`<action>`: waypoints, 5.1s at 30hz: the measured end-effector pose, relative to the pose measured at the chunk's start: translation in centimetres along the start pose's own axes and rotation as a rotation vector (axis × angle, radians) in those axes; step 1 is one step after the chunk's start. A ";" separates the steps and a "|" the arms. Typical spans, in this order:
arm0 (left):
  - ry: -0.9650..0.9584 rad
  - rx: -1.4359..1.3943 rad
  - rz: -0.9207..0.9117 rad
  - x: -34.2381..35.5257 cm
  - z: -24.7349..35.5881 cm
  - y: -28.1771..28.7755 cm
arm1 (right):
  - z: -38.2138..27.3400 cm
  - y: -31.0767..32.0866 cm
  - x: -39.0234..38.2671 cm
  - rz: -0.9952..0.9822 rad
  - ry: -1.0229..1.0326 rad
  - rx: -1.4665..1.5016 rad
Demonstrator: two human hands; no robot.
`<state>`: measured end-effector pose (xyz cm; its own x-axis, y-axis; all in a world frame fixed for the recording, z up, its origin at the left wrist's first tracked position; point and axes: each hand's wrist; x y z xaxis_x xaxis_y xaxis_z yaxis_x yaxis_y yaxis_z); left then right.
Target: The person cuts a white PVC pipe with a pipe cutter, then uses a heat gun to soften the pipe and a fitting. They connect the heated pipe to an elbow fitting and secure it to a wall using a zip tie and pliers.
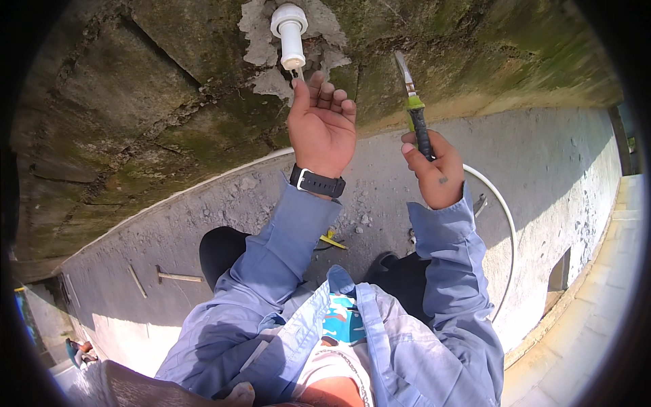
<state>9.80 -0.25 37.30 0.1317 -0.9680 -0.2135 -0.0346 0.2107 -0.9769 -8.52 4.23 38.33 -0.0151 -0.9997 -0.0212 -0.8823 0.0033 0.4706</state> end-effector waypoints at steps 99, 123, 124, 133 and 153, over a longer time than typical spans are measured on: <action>0.264 0.086 -0.744 6.1 3.9 -2.3 | 0.3 0.1 0.9 -0.041 0.269 -0.229; 0.876 0.967 -0.518 5.4 6.2 7.8 | 2.1 -1.4 1.5 -0.074 0.237 -0.469; 0.875 1.034 -0.469 5.5 6.3 8.3 | 1.6 -1.6 1.3 -0.073 0.263 -0.438; 0.482 1.358 -0.005 6.2 6.1 11.8 | -0.7 -5.0 0.3 0.106 0.478 -0.540; -1.207 1.835 -0.458 2.6 7.1 3.2 | -1.9 -2.2 -0.2 0.030 0.277 -0.412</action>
<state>17.08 -1.09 33.62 0.2395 -0.6113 0.7543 0.7427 0.6157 0.2632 -5.61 4.39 38.99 0.1375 -0.9687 0.2067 -0.6230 0.0777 0.7784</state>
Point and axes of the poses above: each hand's wrist, its own x-axis towards the middle knuckle, its own y-axis out of the back of the hand, z = x × y, and after that the axes turned 11 degrees about -x, right-handed
